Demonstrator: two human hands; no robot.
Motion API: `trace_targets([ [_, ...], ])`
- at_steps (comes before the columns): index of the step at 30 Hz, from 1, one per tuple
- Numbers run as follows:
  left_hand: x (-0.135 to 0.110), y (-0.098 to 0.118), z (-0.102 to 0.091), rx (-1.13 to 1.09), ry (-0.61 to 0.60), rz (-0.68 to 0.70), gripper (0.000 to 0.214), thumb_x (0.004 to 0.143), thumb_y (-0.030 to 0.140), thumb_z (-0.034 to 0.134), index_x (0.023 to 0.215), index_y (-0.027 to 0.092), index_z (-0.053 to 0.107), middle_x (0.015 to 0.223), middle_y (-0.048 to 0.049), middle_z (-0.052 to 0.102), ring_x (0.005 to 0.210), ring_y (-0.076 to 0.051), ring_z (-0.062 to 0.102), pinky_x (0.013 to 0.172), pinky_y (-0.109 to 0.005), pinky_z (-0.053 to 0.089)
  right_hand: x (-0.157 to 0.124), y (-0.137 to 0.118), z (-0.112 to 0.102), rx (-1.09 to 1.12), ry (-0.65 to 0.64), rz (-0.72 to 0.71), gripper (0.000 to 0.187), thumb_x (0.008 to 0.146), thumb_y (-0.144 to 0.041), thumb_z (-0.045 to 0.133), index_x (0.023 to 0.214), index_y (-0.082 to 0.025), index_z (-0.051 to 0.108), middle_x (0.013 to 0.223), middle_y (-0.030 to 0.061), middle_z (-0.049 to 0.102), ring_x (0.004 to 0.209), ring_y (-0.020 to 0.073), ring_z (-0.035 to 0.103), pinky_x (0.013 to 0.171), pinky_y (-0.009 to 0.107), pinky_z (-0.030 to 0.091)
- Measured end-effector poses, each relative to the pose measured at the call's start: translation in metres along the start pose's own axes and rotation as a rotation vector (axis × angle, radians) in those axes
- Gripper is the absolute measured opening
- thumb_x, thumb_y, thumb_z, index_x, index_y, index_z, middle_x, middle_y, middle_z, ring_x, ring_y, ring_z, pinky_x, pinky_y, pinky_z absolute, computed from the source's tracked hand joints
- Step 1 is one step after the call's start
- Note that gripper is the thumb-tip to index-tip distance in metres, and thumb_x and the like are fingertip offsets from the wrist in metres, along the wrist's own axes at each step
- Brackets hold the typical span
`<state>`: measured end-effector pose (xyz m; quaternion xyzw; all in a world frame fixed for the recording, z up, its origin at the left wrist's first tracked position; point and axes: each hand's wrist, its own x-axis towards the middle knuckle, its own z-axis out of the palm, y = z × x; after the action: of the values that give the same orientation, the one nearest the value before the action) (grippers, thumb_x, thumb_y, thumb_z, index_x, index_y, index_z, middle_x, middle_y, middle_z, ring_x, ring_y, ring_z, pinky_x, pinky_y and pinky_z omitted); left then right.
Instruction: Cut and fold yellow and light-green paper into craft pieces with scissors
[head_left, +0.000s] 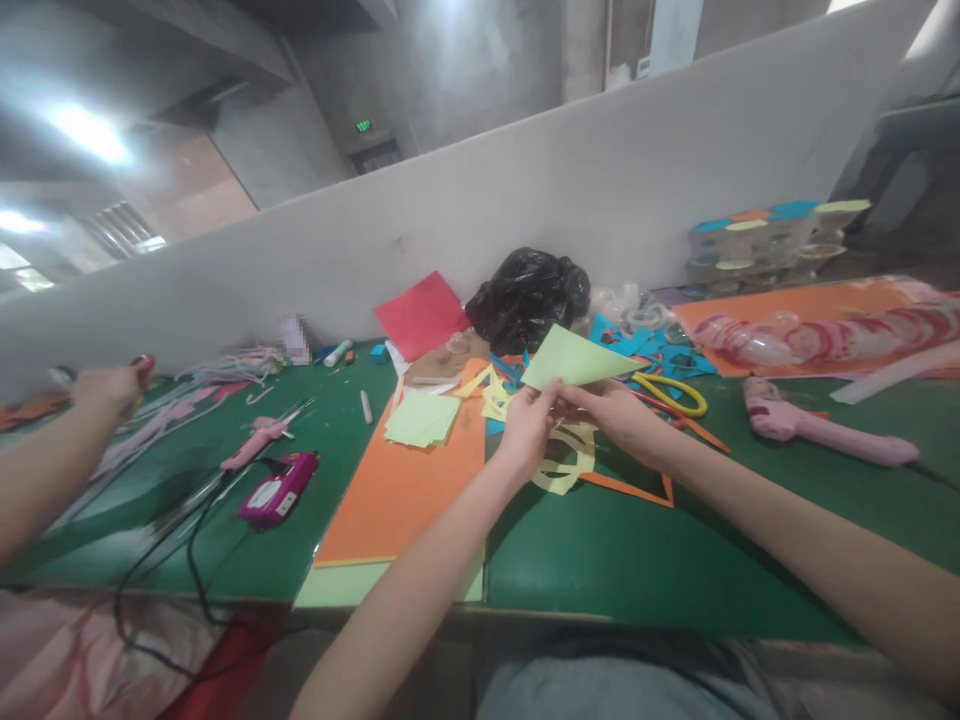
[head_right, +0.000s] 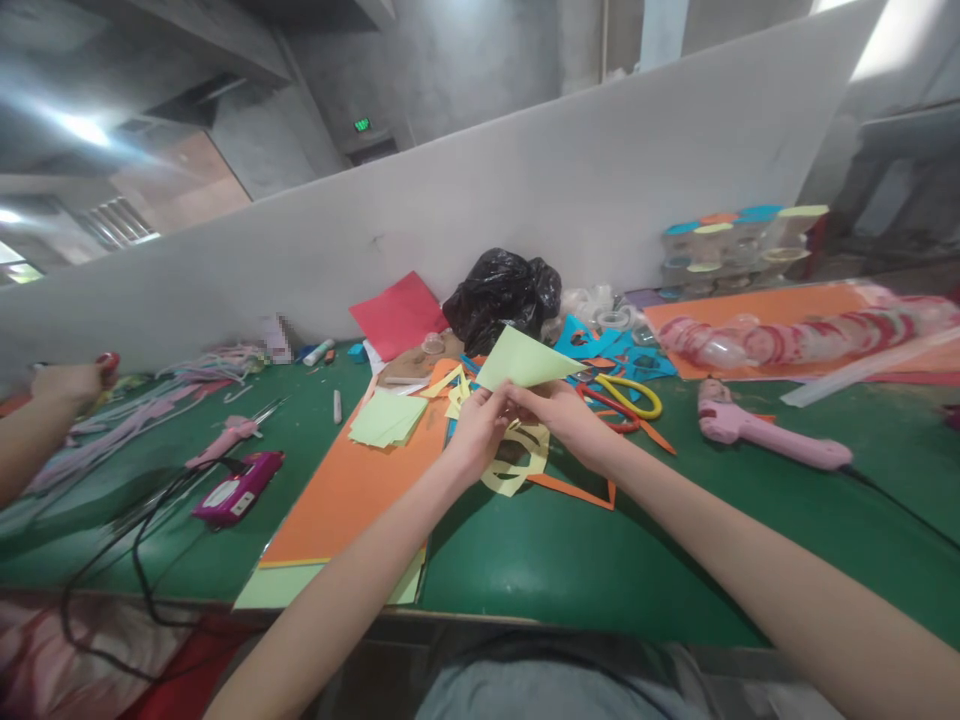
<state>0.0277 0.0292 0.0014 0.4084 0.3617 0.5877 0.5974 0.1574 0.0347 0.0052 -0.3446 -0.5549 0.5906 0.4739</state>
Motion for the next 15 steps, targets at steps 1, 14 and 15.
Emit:
trace_targets([
  [1,0.000,0.001,0.000,-0.011,-0.011,0.002,0.046,0.064,0.053,0.084,0.069,0.014,0.059,0.058,0.0028,0.057,0.055,-0.008,0.051,0.061,-0.024,0.039,-0.001,-0.001,0.000,-0.003,-0.006,0.011,0.046,0.067,-0.056,0.082,0.081,-0.015,0.067,0.087,0.0069,0.069,0.085,0.0206,0.062,0.083,0.034,0.050],
  [14,0.003,0.004,-0.002,0.010,0.034,-0.039,0.045,0.063,0.048,0.086,0.064,0.015,0.056,0.061,0.0025,0.057,0.057,-0.007,0.051,0.062,-0.024,0.039,-0.004,-0.020,-0.001,-0.125,0.050,0.013,0.047,0.063,-0.056,0.084,0.086,-0.018,0.069,0.089,0.0057,0.071,0.087,0.0219,0.063,0.081,0.032,0.050],
  [15,0.004,0.004,-0.003,0.023,0.051,-0.042,0.044,0.063,0.047,0.086,0.065,0.015,0.057,0.060,0.0026,0.057,0.057,-0.007,0.051,0.062,-0.025,0.039,-0.003,-0.019,-0.004,-0.148,0.069,-0.001,0.047,0.063,-0.056,0.084,0.086,-0.018,0.068,0.089,0.0055,0.070,0.087,0.0217,0.062,0.080,0.032,0.049],
])
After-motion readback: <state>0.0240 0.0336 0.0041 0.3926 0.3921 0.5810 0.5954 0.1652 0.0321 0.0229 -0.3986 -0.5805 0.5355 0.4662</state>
